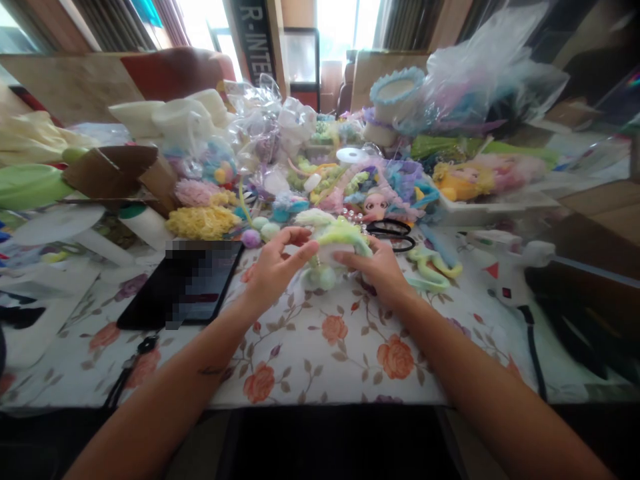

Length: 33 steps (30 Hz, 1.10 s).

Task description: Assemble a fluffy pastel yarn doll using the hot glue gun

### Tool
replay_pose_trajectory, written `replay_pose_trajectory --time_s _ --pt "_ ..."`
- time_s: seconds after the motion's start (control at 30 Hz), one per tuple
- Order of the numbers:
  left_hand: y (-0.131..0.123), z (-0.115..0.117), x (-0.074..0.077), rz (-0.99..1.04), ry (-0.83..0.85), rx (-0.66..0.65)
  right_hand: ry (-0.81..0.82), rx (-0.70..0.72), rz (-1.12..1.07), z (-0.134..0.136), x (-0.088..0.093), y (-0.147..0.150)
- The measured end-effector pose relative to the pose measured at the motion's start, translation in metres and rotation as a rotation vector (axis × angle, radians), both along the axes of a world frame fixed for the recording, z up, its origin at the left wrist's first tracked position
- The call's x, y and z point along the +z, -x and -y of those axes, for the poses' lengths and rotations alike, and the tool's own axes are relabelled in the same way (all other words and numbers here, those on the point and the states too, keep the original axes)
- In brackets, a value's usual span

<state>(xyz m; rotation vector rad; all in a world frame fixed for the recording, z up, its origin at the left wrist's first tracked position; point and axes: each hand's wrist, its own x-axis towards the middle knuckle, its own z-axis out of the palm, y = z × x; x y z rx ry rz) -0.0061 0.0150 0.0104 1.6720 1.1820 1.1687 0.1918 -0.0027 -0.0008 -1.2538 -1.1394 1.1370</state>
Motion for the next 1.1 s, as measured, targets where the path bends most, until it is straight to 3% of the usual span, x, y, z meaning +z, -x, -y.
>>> replay_pose_trajectory --time_s 0.17,0.3,0.63,0.9,0.97,1.1 --pt "0.0 0.007 0.004 -0.105 0.216 -0.157 -0.038 0.058 0.046 0.001 0.002 -0.005" --pt "-0.003 0.012 0.009 -0.055 0.237 -0.204 -0.173 0.161 0.174 0.003 0.001 -0.005" --pt "-0.007 0.015 0.005 0.255 0.438 -0.323 -0.215 0.147 0.325 0.006 0.008 -0.007" --pt "-0.015 0.016 0.005 0.55 0.649 -0.197 -0.195 0.056 0.33 0.002 0.001 -0.012" --pt "-0.016 0.015 0.003 0.624 0.682 -0.192 -0.289 -0.035 0.386 0.002 0.001 -0.012" --pt "-0.018 0.016 -0.001 0.674 0.736 -0.203 -0.708 -0.295 0.646 0.008 0.006 -0.01"
